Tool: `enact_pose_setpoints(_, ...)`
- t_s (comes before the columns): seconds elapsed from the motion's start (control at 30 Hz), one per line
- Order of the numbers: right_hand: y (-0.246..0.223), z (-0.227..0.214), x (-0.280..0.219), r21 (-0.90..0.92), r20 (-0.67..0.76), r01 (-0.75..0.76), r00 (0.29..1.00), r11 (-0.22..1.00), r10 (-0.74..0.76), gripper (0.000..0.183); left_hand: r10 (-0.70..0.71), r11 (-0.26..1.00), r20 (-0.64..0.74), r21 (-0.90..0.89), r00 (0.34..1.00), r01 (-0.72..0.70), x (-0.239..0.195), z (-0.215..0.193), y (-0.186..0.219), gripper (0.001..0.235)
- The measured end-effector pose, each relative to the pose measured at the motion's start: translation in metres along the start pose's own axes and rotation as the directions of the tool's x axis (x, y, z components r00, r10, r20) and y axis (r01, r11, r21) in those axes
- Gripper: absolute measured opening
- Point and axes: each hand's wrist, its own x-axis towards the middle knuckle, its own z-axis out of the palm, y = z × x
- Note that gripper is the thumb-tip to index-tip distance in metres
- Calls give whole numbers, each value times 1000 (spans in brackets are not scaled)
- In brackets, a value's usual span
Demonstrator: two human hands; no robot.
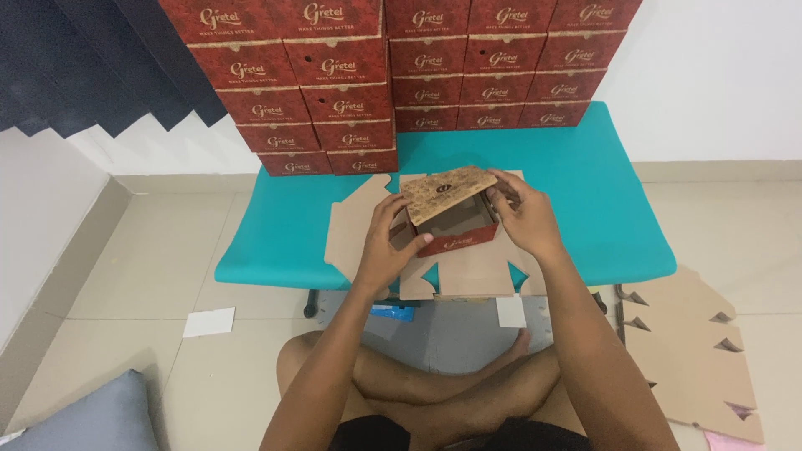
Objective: Folding cardboard templates into small boxes and stacking them on a low table.
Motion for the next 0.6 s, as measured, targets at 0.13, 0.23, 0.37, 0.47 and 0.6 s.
enact_pose_setpoints(0.13, 3, 3, 0, 100, -56, 27, 998, 995, -21, 37, 2, 999, 7, -41, 1000, -2, 3, -1, -3, 69)
enact_pose_setpoints(0.23, 4, 3, -4, 40, -18, 6, 1000, 999, -6, 42, -8, 999, 33, -50, 999, 9, 3, -4, -3, 71)
enact_pose_setpoints(0.37, 3, 1, -12, -17, 69, -51, 996, 999, 52, 51, -34, 998, 47, -45, 998, 36, 3, -6, -1, 70)
enact_pose_setpoints(0.47, 0, -4, -15, -96, 112, -26, 993, 995, 36, 51, -29, 999, 58, -31, 998, 31, 1, -7, -1, 68)
enact_pose_setpoints(0.6, -33, -14, -18, -201, 135, 1, 991, 979, 27, 50, -35, 999, 56, -36, 998, 37, 3, -7, -8, 70)
